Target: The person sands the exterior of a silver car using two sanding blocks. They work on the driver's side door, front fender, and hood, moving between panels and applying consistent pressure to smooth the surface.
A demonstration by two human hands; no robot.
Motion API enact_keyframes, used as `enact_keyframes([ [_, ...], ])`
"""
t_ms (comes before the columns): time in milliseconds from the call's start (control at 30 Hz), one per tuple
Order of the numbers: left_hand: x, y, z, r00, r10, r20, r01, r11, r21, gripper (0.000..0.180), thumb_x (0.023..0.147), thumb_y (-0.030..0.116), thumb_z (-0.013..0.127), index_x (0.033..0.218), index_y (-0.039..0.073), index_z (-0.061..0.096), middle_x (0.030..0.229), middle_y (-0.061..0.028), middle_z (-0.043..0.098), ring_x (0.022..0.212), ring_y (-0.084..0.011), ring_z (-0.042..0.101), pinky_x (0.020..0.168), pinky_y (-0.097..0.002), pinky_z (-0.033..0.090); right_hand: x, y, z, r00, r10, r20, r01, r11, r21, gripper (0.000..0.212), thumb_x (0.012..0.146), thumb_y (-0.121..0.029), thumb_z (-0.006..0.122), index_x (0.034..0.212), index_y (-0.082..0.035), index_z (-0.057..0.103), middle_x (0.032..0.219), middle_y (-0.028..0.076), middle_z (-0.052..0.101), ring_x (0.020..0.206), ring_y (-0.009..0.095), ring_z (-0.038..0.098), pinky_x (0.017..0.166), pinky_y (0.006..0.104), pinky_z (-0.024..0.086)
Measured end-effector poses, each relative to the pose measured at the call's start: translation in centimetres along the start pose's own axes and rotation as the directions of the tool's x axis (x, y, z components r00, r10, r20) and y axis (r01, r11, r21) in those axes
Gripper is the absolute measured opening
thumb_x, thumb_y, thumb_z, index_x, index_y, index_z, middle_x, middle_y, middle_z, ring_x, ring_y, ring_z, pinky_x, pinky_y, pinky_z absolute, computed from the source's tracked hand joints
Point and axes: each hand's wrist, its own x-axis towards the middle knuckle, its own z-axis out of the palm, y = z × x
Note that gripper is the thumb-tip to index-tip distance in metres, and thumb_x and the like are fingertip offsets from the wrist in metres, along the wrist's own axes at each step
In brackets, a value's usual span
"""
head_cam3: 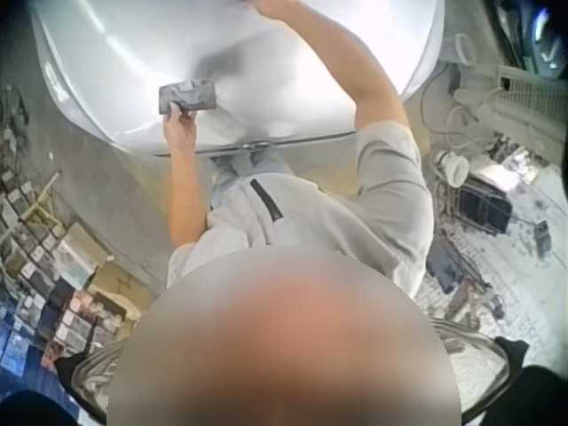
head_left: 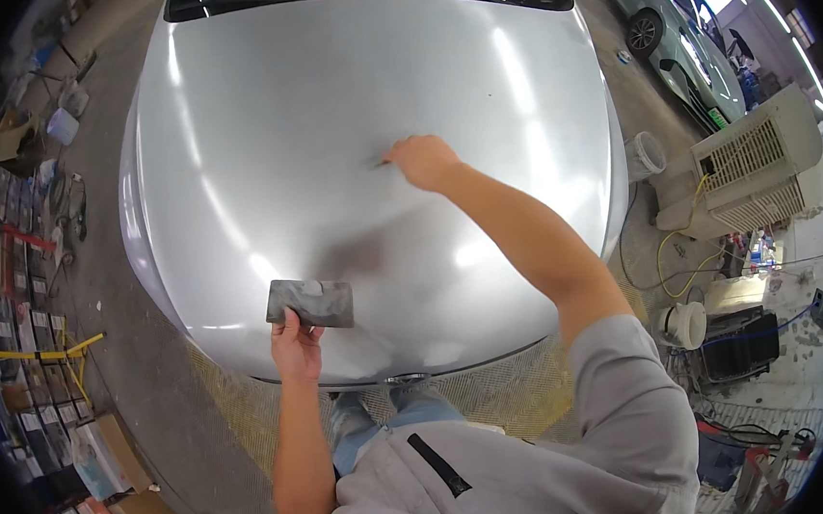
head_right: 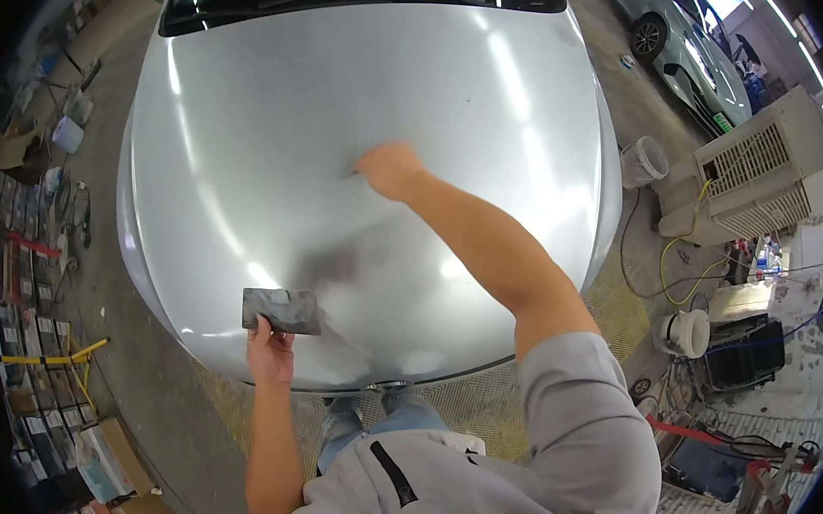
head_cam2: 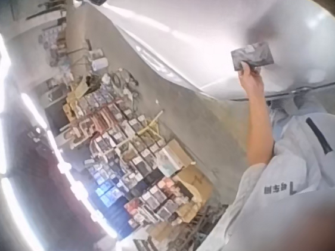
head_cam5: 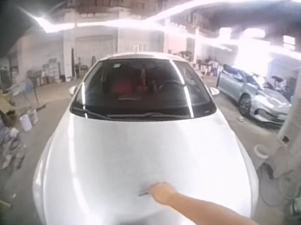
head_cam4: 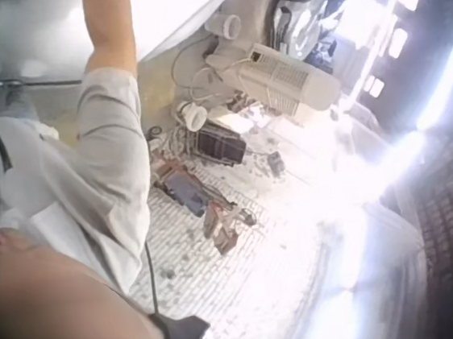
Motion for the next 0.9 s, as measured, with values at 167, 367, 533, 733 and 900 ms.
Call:
enact_keyframes([
  [167,-0.2,0.3,0.7,1.0,-0.021,-0.015,0.023,0.99,0.139,0.012,0.091,0.016,0.055,0.1,0.009,0.058,0.091,-0.0033,0.065,0.074,-0.0133,0.063,0.058,-0.0272,0.055,-7.1,-5.3,-1.6,0.958,0.228,-0.175,-0.051,0.734,0.677,0.03,0.082,-0.005,0.05,0.111,-0.011,0.059,0.098,0.008,0.063,0.087,0.023,0.058,0.075,0.0331,0.047],
  [367,-1.8,0.2,3.4,0.978,-0.134,0.16,0.058,0.91,0.41,0.017,0.091,0.011,0.053,0.107,0.006,0.057,0.093,-0.0041,0.064,0.074,-0.0122,0.063,0.057,-0.0259,0.055,-15.1,-11.9,-1.1,0.984,0.175,0.018,-0.044,0.148,0.988,0.026,0.084,-0.01,0.055,0.11,-0.009,0.059,0.087,0.011,0.062,0.076,0.024,0.059,0.071,0.0305,0.048],
  [533,-2.8,4.3,3.2,0.973,-0.02,0.229,-0.057,0.944,0.324,0.019,0.09,0.012,0.054,0.108,0.005,0.057,0.093,-0.0045,0.063,0.072,-0.0115,0.061,0.055,-0.0252,0.054,-20.0,-15.0,-1.6,0.932,0.275,-0.237,-0.078,0.79,0.608,0.023,0.083,-0.005,0.056,0.105,-0.006,0.062,0.095,0.011,0.064,0.081,0.026,0.062,0.072,0.034,0.05],
  [733,-7.3,6.1,0.5,0.928,-0.108,0.357,-0.121,0.819,0.561,0.018,0.09,0.016,0.056,0.102,0.003,0.059,0.089,-0.0043,0.063,0.07,-0.0105,0.06,0.054,-0.0245,0.054,-22.1,-22.4,-3.1,0.755,0.266,-0.599,0.036,0.896,0.443,0.036,0.07,0.004,0.054,0.102,-0.008,0.063,0.102,0.007,0.064,0.092,0.024,0.061,0.08,0.0338,0.049],
  [900,-10.4,7.0,-2.7,0.931,-0.057,0.36,-0.186,0.775,0.604,0.018,0.091,0.014,0.055,0.098,-0.002,0.059,0.087,-0.0069,0.063,0.068,-0.0103,0.06,0.053,-0.0246,0.054,-24.0,-28.2,-1.8,0.905,0.09,-0.415,0.099,0.906,0.412,0.042,0.065,0.003,0.054,0.104,-0.01,0.064,0.109,0.005,0.062,0.104,0.023,0.056,0.089,0.0365,0.044],
])
